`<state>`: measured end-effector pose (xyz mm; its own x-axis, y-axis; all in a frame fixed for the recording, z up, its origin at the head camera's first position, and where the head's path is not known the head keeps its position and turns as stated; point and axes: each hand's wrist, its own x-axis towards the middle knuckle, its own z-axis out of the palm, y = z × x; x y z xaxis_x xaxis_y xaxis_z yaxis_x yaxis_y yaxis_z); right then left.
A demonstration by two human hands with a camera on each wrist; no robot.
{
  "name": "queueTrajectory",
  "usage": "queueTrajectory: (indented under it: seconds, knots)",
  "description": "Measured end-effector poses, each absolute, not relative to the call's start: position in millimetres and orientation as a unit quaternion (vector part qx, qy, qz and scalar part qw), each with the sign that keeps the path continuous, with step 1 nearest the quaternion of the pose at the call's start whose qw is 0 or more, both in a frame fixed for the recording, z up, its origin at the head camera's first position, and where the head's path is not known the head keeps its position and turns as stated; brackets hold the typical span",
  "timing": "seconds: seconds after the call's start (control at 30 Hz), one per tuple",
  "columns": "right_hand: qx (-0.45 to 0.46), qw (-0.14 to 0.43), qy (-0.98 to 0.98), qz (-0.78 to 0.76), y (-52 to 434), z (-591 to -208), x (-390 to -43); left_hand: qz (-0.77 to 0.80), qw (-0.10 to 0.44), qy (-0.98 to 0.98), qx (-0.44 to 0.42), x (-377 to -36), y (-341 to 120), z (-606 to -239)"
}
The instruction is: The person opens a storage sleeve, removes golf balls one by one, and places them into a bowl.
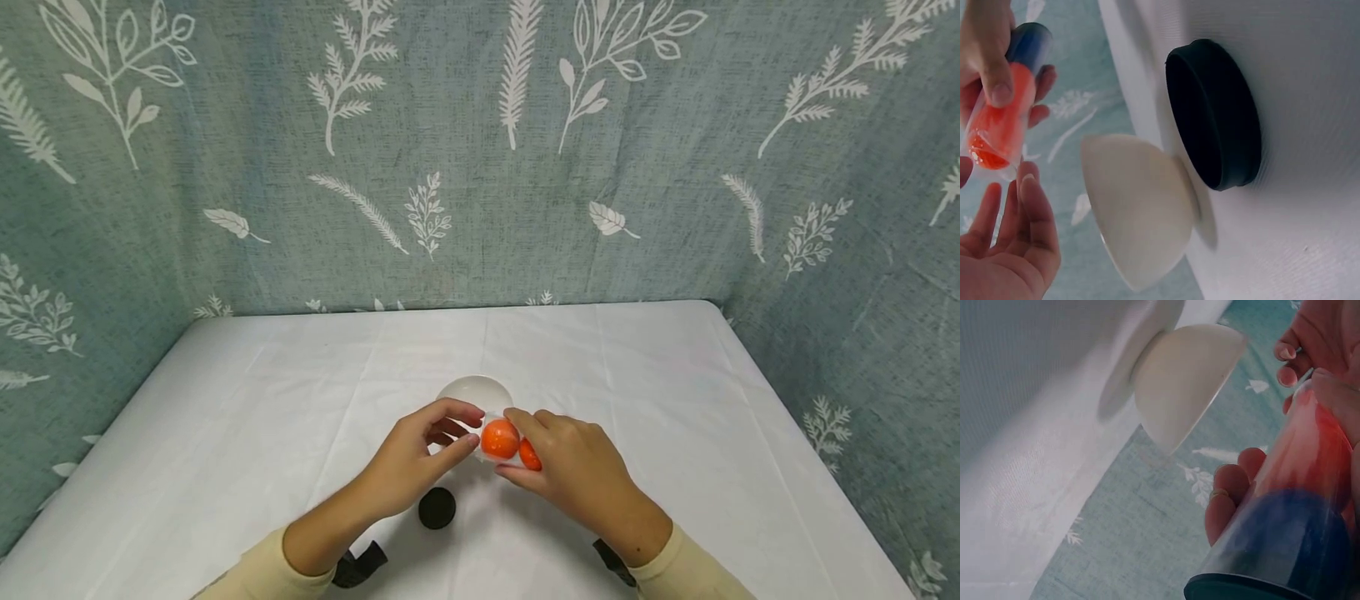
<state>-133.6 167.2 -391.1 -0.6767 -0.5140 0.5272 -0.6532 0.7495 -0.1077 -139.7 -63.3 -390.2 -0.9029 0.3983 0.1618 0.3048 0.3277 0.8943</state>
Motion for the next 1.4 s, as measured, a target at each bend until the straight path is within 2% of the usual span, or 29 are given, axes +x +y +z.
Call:
queueTrajectory:
  seconds: [0.27, 0.73, 1.23, 1.4]
  knots:
    - [0.311, 0.197, -0.92, 0.137, 168.6, -385.5, -131.6, 0.542, 0.058, 0.81, 0.217, -139.3, -60.6, -394.0]
    - [0.308, 0.162, -0.932, 0.101, 174.0, -377.7, -126.5, 0.529, 0.073, 0.815, 0.223, -139.6, -56.6, -400.2]
    - [0.292, 0.146, -0.942, 0.072, 173.3, -370.0, -124.7, 0.534, 0.093, 0.812, 0.216, -137.0, -55.0, -401.7]
    - [0.315, 0.185, -0.929, 0.061, 174.6, -371.1, -126.3, 0.54, 0.093, 0.808, 0.215, -136.6, -55.4, -402.2]
